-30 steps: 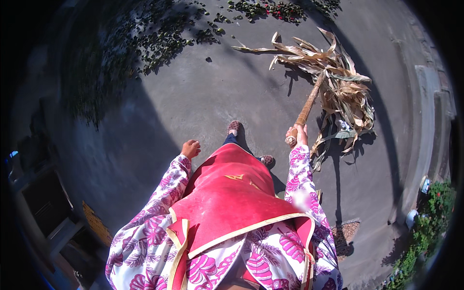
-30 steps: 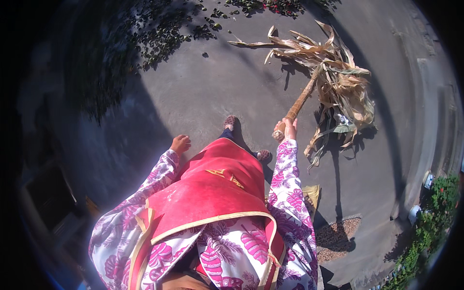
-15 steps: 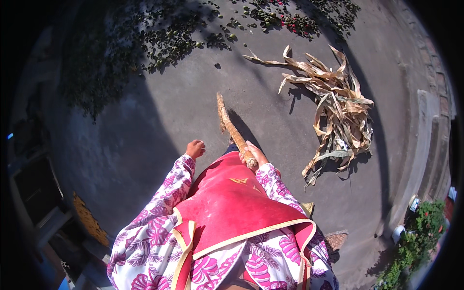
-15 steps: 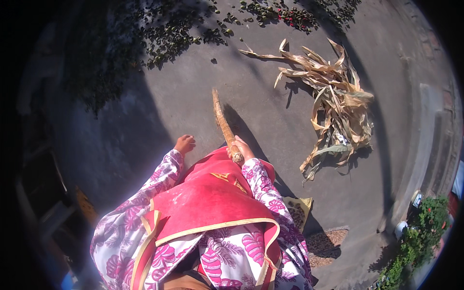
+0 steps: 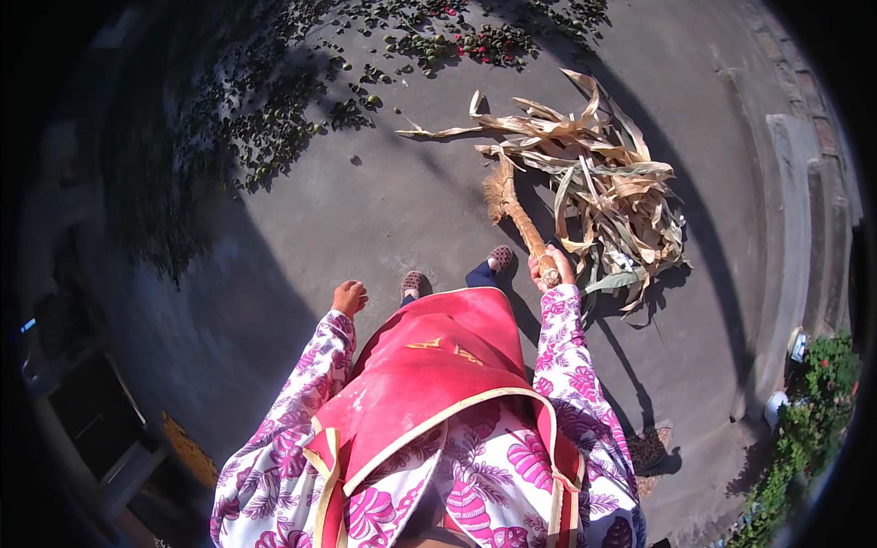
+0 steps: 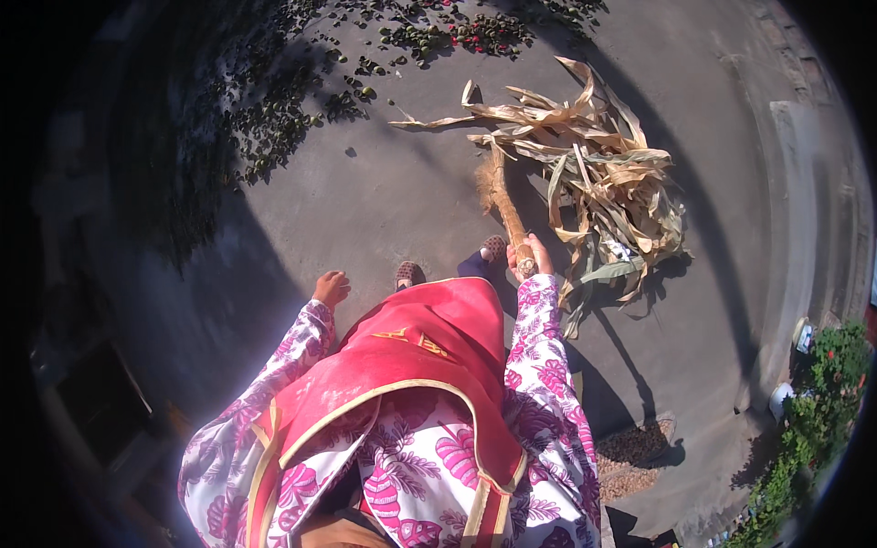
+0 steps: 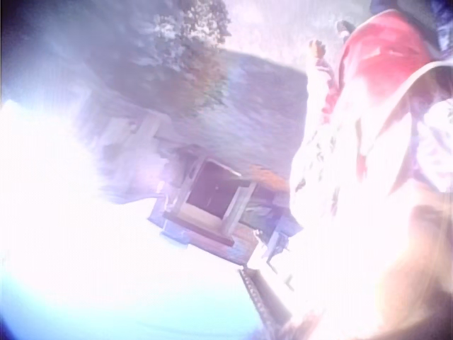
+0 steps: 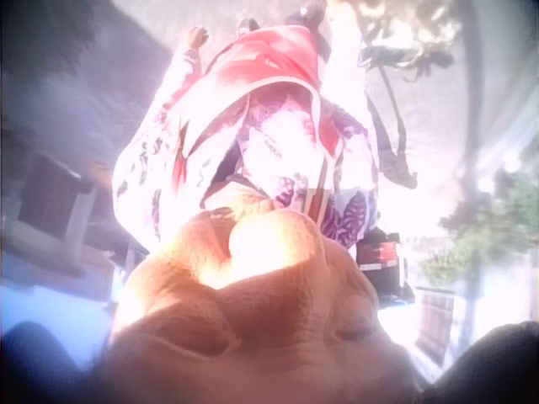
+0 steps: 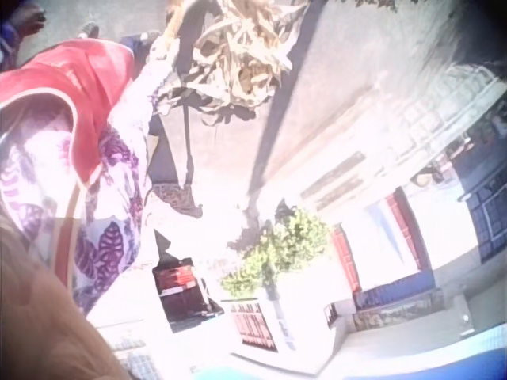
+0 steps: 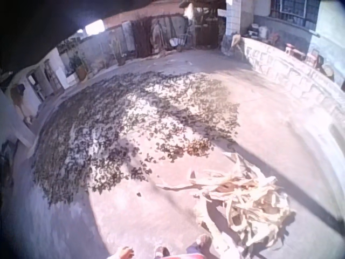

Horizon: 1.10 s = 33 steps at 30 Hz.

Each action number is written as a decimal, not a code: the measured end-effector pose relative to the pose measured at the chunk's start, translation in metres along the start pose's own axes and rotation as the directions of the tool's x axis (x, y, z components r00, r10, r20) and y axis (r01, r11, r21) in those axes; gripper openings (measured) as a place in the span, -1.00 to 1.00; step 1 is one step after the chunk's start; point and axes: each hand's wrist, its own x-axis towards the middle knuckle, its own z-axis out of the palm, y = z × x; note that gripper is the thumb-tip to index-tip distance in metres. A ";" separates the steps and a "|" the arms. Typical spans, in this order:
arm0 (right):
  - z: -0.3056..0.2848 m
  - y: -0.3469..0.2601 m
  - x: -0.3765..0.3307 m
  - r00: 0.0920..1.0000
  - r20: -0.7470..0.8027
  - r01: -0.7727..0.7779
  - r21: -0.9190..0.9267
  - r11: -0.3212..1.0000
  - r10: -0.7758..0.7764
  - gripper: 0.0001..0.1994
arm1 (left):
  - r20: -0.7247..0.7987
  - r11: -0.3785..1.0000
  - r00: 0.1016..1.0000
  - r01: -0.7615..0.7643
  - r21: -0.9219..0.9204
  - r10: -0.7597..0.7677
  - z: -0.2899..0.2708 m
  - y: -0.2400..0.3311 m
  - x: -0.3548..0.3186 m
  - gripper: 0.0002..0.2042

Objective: The person sweeps corn husks and leaves into a pile on a concrete patio using a large broom.

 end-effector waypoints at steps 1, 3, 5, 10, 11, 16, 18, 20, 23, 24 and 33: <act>-0.006 -0.030 -0.007 0.999 0.001 -0.037 -0.021 0.999 0.037 -0.60 | 0.027 1.000 1.000 -0.005 0.011 0.004 0.024 0.011 -0.009 -0.69; -0.016 -0.079 -0.017 0.997 -0.043 0.058 0.019 0.998 -0.057 -0.67 | 0.105 0.998 0.993 -0.054 0.021 0.051 0.068 0.032 -0.025 -0.68; -0.020 -0.131 -0.019 0.987 -0.121 0.115 0.042 0.993 -0.109 -0.65 | 0.177 0.997 0.982 -0.071 0.037 0.064 0.106 0.054 -0.037 -0.66; -0.015 -0.217 -0.021 0.909 -0.241 0.324 -0.105 0.940 -0.340 -0.74 | 0.161 0.996 0.984 -0.079 0.030 0.073 0.148 0.086 -0.049 -0.72; -0.010 -0.227 -0.024 0.917 -0.208 0.314 -0.146 0.938 -0.340 -0.77 | 0.134 0.997 0.989 -0.066 0.031 0.061 0.148 0.087 -0.049 -0.72; 0.033 -0.234 -0.026 0.765 -0.155 0.606 -0.158 0.780 -0.625 -0.76 | 0.086 0.998 0.995 -0.058 -0.005 0.059 0.129 0.075 -0.027 -0.73; 0.057 -0.226 -0.020 0.738 -0.113 0.666 -0.030 0.745 -0.665 -0.68 | 0.093 0.999 0.996 -0.009 -0.032 0.012 0.126 0.075 -0.007 -0.73; 0.074 -0.209 -0.020 0.753 -0.068 0.655 -0.001 0.755 -0.654 -0.61 | 0.113 0.999 0.994 0.005 -0.042 0.000 0.125 0.073 0.010 -0.73; 0.100 -0.188 -0.013 0.854 0.055 0.517 0.034 0.855 -0.518 -0.51 | 0.065 1.000 0.998 0.012 0.026 -0.013 0.132 0.098 0.039 -0.76; 0.109 -0.184 -0.007 0.881 0.042 0.468 0.068 0.881 -0.471 -0.52 | 0.074 0.999 0.997 0.006 0.049 -0.010 0.136 0.115 0.048 -0.76; 0.183 -0.160 0.074 0.989 0.026 0.141 0.099 0.985 -0.144 -0.68 | 0.215 0.988 0.966 -0.151 0.025 0.143 0.180 0.298 0.078 -0.71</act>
